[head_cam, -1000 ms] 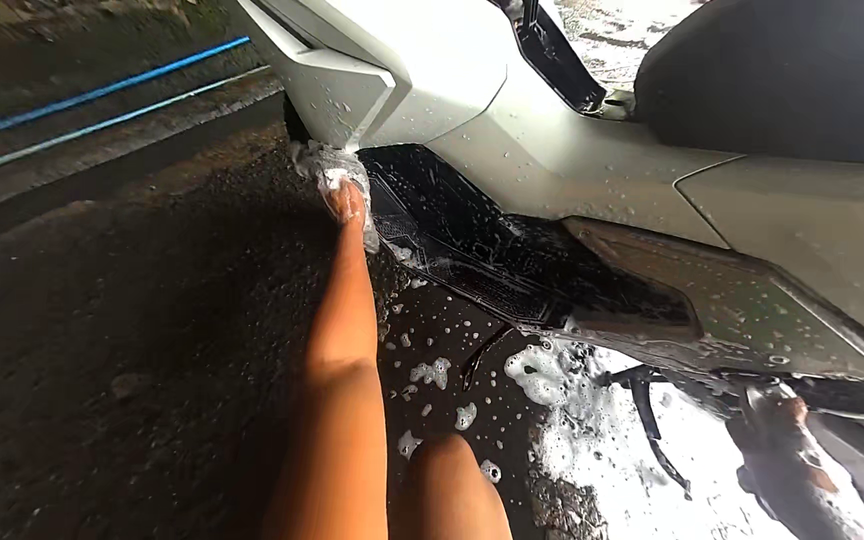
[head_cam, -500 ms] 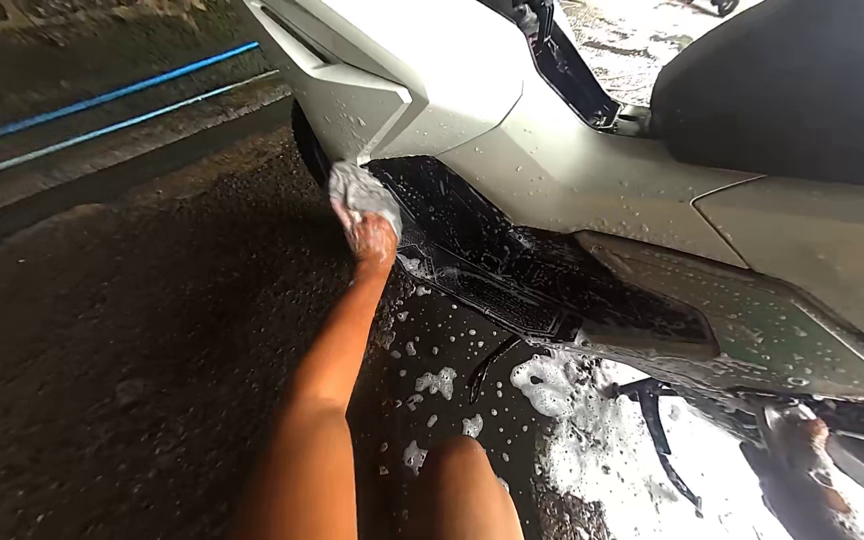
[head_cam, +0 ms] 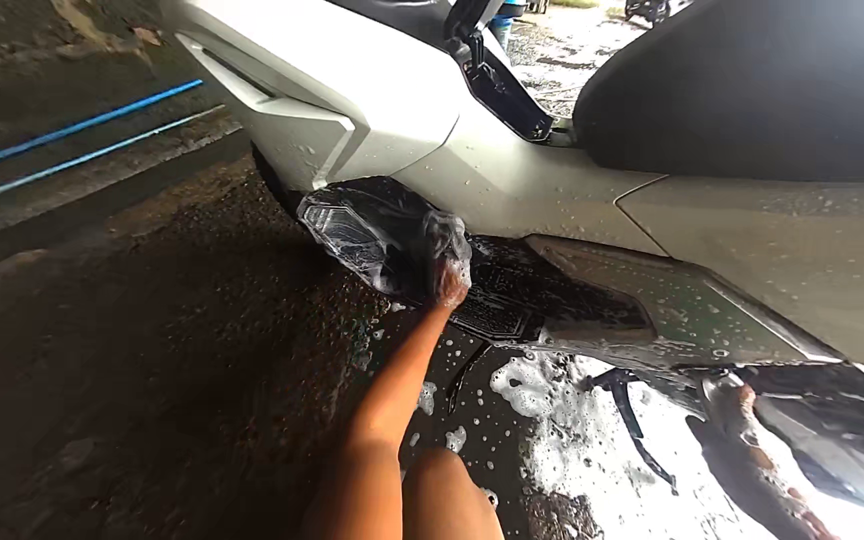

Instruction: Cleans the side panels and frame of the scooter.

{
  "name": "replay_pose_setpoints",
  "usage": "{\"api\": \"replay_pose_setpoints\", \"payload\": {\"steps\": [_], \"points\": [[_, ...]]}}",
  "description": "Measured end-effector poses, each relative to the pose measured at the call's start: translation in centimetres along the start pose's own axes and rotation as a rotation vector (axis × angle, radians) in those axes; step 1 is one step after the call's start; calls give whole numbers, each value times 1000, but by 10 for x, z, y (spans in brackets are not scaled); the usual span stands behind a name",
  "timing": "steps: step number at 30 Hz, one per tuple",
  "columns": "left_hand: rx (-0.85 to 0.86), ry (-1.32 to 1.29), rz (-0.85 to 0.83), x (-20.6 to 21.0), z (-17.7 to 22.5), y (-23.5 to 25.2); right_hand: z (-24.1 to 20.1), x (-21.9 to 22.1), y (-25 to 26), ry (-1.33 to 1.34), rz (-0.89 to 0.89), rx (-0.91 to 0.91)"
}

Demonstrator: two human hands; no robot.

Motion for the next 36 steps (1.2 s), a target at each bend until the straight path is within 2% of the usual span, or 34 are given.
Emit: {"api": "replay_pose_setpoints", "payload": {"steps": [2, 4, 6, 7, 10, 11, 12, 13, 14, 15, 16, 19, 21, 23, 25, 27, 29, 31, 32, 34, 36], "points": [[-120, -28, -5, -21, -1, 20, -3, 0, 0, -18, 5, 20], [-311, -58, 76, -37, -6, 51, 9, 6, 5, -50, 34, 42], [-371, -23, 142, -32, 13, 55, 15, 8, 8, -74, 33, 50], [-329, -14, 114, -17, 33, 39, 15, 7, 9, -92, 32, 49], [-17, -92, 60, 64, 102, -48, 6, 2, 4, -101, -2, 50], [71, -137, -19, 86, 127, -78, 4, 0, 2, -87, -9, 40], [120, -189, -184, 99, 147, -105, 6, 0, 2, -72, 2, 21], [125, -211, -394, 105, 159, -122, 9, 2, 4, -54, 11, 5], [115, -223, -505, 98, 162, -127, 10, 2, 4, -41, 14, -6], [79, -231, -525, 87, 156, -122, 11, 3, 4, -39, 5, -6], [10, -200, -471, 79, 138, -109, 12, 3, 4, -48, -1, 1], [-303, -137, -238, 63, 63, -54, 13, 6, 7, -97, -23, 13], [-462, -200, -106, 64, 44, -40, 19, 11, 12, -118, -21, -9], [-385, -231, -149, 75, 76, -63, 20, 12, 12, -124, -30, -15], [-192, -230, -171, 84, 115, -107, 19, 11, 10, -94, -32, -33], [-139, -364, -176, 76, 125, -140, 17, 8, 8, -67, -25, -39], [-340, -630, -195, 64, 94, -159, 17, 7, 8, -62, -20, -30], [-711, -880, -49, 49, 42, -180, 19, 9, 10, -55, -12, -28], [-844, -926, 76, 36, 16, -189, 18, 10, 11, -62, -16, -21], [-938, -949, 311, 8, -26, -193, 16, 9, 11, -87, -33, -3], [-928, -908, 343, 5, -61, -183, 17, 8, 11, -107, -38, 9]]}}
Point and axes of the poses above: each hand's wrist, its own y-axis towards the middle knuckle, its own x-axis out of the palm, z = x × y, the point moved 7 cm from there along y, towards the middle knuckle, and after that the axes turned 2 degrees about x, right-handed, at the moved point
